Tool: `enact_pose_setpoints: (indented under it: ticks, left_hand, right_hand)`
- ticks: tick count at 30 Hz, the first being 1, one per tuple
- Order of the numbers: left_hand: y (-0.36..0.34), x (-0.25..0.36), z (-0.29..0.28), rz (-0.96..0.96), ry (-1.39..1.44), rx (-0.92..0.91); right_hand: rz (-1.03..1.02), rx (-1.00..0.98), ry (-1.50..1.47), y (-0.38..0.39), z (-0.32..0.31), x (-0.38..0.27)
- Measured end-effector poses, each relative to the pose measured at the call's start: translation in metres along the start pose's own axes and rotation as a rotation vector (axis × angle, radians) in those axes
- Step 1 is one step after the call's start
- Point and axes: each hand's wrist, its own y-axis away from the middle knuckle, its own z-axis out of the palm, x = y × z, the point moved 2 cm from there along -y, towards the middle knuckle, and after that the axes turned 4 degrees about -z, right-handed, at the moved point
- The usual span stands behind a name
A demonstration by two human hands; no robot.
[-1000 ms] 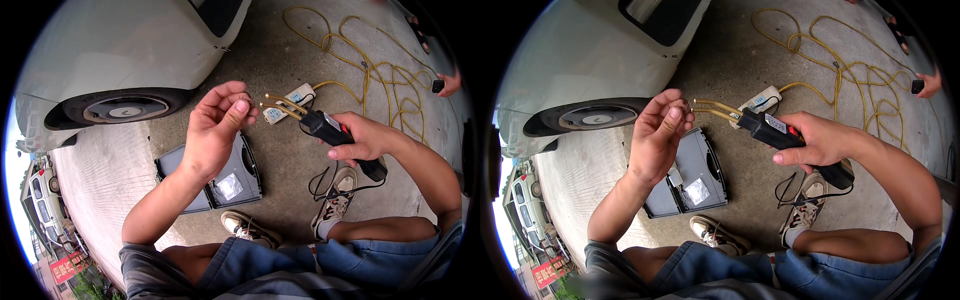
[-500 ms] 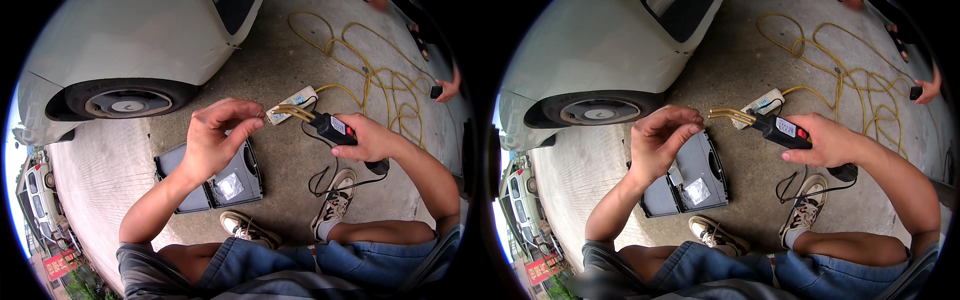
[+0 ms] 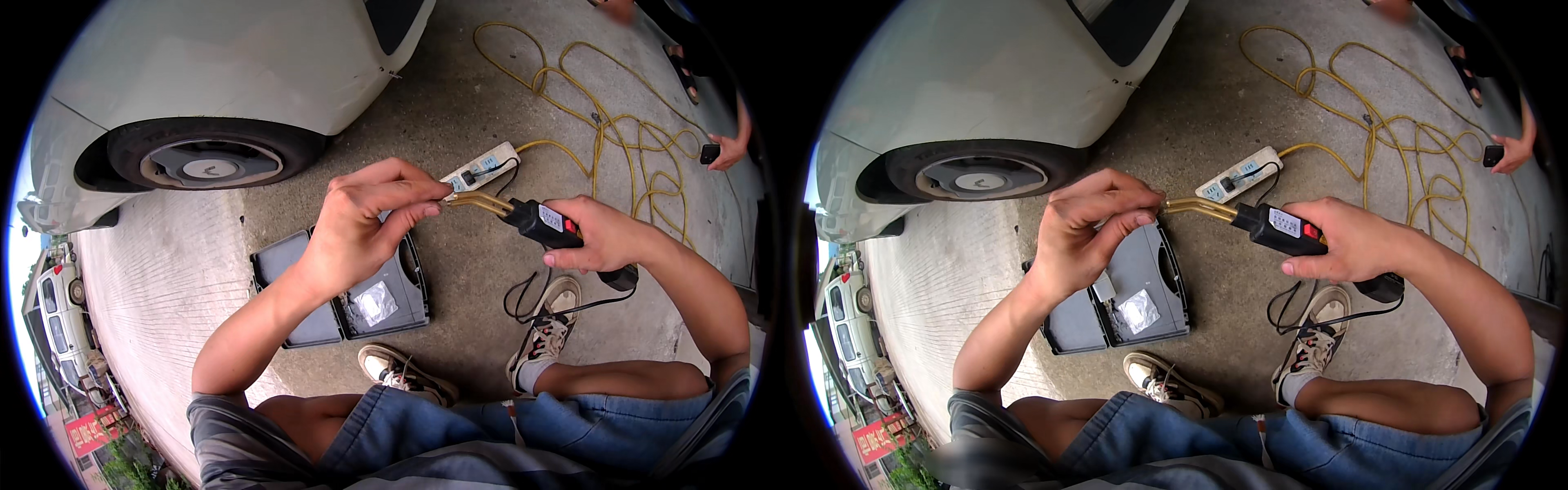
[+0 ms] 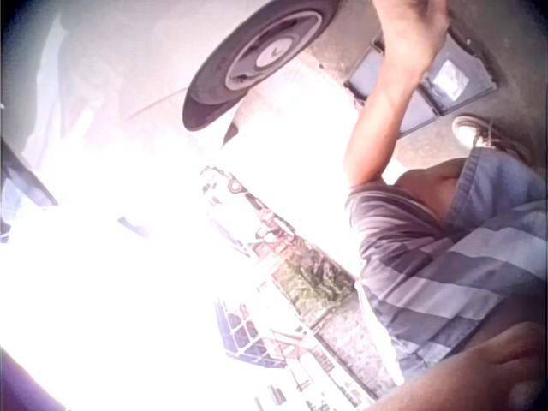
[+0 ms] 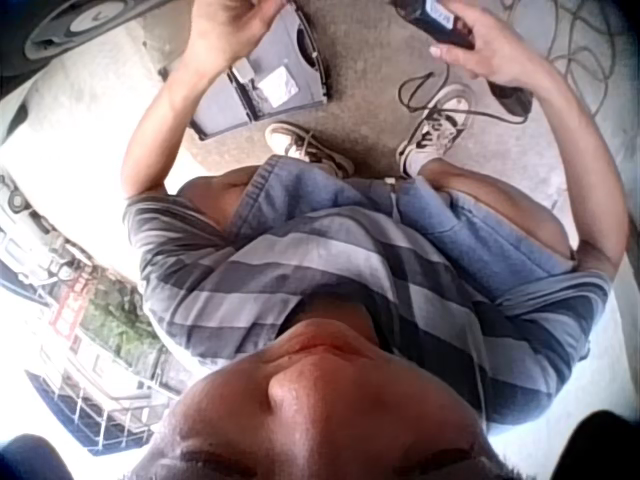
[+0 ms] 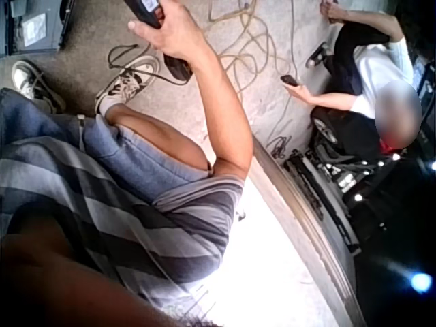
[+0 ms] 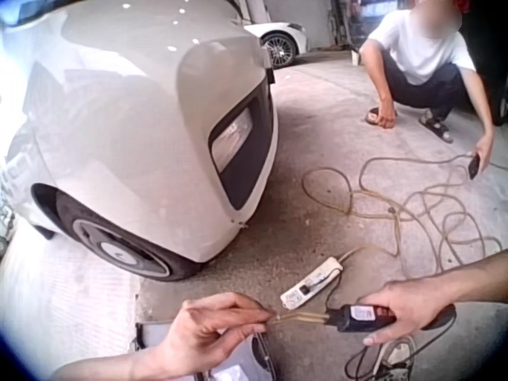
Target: The person repairs a car bumper using a plastic welding tool to melt staples into the damaged plastic, handling small metal staples one at a time and pressing them into the bumper surface.
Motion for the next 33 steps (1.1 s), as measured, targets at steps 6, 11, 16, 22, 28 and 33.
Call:
enact_pose_setpoints:
  ticks: [6,11,16,22,28,33]
  left_hand:
    - [0.000,-0.004,0.001,-0.037,0.086,-0.054]
    - [0.001,-0.008,0.003,-0.126,0.255,-0.050]
    - [0.002,-0.010,0.002,-0.148,0.319,-0.049]
    - [0.004,-0.009,0.004,-0.168,0.309,-0.074]
    - [0.005,-0.021,0.006,-0.475,0.756,-0.286]
    - [0.005,-0.021,0.006,-0.228,0.585,-0.439]
  right_hand:
    - [0.043,-0.086,-0.077,-0.002,0.005,0.004]
    - [0.063,-0.122,-0.159,-0.003,0.008,0.008]
    - [0.080,-0.168,-0.238,-0.003,0.012,0.011]
    - [0.069,-0.173,-0.236,-0.001,0.014,0.014]
    - [-0.049,-0.163,0.070,0.000,0.015,0.017]
    - [0.047,-0.281,-0.064,0.004,0.012,0.013]
